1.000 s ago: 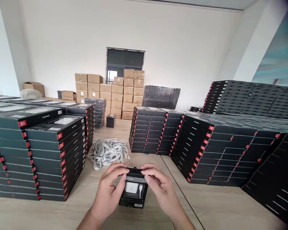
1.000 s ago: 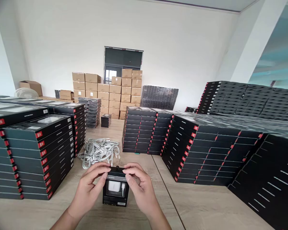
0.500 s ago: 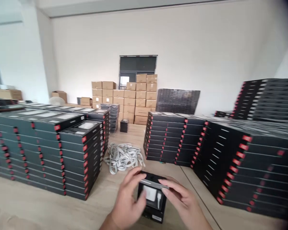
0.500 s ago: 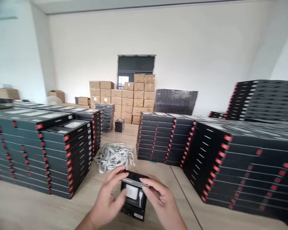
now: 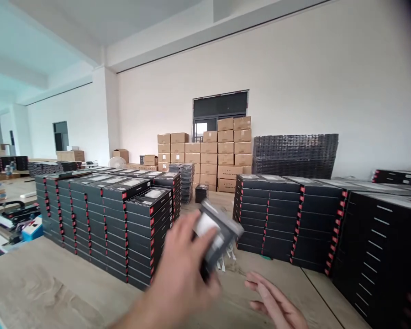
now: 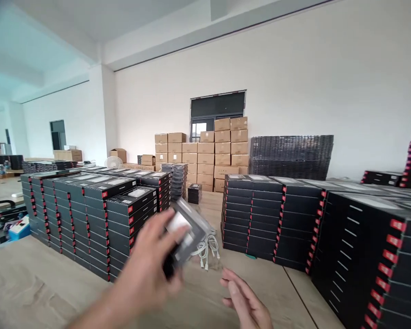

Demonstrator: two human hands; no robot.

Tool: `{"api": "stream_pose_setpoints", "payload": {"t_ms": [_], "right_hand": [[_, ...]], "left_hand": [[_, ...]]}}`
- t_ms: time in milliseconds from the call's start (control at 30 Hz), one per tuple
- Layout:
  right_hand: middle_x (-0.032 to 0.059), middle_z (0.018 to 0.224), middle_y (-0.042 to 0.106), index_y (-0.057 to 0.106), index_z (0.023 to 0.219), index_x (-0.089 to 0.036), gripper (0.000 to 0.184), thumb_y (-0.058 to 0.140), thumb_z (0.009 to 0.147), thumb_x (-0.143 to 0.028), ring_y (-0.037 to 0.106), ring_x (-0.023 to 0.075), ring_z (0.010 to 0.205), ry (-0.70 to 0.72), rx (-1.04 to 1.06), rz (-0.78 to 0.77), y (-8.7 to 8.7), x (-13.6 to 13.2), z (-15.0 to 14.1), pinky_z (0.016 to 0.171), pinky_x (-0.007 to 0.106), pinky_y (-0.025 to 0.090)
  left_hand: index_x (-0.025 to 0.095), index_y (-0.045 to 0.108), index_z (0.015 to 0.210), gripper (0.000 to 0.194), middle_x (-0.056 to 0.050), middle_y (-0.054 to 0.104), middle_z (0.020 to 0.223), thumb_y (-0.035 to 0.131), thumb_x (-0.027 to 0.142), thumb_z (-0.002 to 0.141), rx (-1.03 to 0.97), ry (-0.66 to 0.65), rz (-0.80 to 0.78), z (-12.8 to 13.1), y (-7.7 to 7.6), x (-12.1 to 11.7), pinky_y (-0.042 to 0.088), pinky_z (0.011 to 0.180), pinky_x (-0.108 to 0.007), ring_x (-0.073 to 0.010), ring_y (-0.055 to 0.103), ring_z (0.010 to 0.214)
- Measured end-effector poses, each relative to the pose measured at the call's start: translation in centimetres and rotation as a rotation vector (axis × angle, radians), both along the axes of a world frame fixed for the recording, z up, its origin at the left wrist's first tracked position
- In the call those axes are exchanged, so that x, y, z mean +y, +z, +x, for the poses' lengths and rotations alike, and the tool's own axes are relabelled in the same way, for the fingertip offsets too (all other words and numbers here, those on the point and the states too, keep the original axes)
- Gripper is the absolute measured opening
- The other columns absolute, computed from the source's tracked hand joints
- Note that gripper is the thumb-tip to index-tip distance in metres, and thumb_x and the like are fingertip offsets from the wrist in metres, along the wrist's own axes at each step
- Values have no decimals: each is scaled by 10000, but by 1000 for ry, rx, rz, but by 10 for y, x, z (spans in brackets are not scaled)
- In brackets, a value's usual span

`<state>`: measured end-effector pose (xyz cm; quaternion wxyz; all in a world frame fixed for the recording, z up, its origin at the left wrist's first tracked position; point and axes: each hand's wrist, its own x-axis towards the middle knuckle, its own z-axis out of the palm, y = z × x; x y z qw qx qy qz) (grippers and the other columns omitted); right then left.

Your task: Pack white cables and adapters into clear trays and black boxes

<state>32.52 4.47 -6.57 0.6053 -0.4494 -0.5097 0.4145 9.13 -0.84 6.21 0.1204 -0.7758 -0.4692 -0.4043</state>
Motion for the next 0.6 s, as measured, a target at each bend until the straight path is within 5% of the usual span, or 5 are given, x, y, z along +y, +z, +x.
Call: {"api": "stream_pose_setpoints", "payload": {"t_ms": [100, 200, 300, 400, 600], "right_hand": [[102, 971, 756, 765, 936, -204, 484, 664, 674, -599, 697, 314, 919, 2, -170, -32, -16, 7, 3, 639, 315, 604], [79, 880, 763, 767, 897, -215, 405, 617, 724, -549, 709, 278, 833, 45, -309, -20, -30, 9, 4, 640, 294, 590], [66, 864, 763, 769, 839, -226, 334, 570, 783, -488, 705, 249, 817, 79, -456, 68, -39, 7, 4, 740, 288, 568], [66, 861, 760, 766, 838, -229, 327, 527, 816, -451, 701, 242, 802, 110, -558, 100, -43, 7, 2, 780, 293, 545], [74, 874, 754, 760, 831, -222, 318, 507, 821, -414, 692, 244, 795, 127, -594, 84, -47, 10, 2, 761, 303, 526]], "left_hand": [[233, 501, 1357, 658, -106, 336, 1523, 589, 283, 707, 31, 178, 8, -51, 74, 13, 275, 1123, -525, -329, 303, 1382], [185, 516, 1348, 633, -111, 504, 1422, 559, 361, 742, 65, 290, -310, -90, 115, 38, 348, 1088, -457, -327, 434, 1315], [147, 638, 1212, 569, -141, 642, 1268, 482, 510, 802, 85, 291, -433, -114, 128, 49, 448, 990, -448, -349, 585, 1163], [269, 575, 1288, 605, -50, 534, 1415, 501, 607, 792, 138, 188, -470, -127, 137, 41, 408, 1047, -405, -307, 494, 1285], [412, 501, 1329, 706, 8, 277, 1575, 714, 320, 662, 499, 101, -748, -140, 156, 43, 283, 1123, -474, -307, 280, 1424]]}}
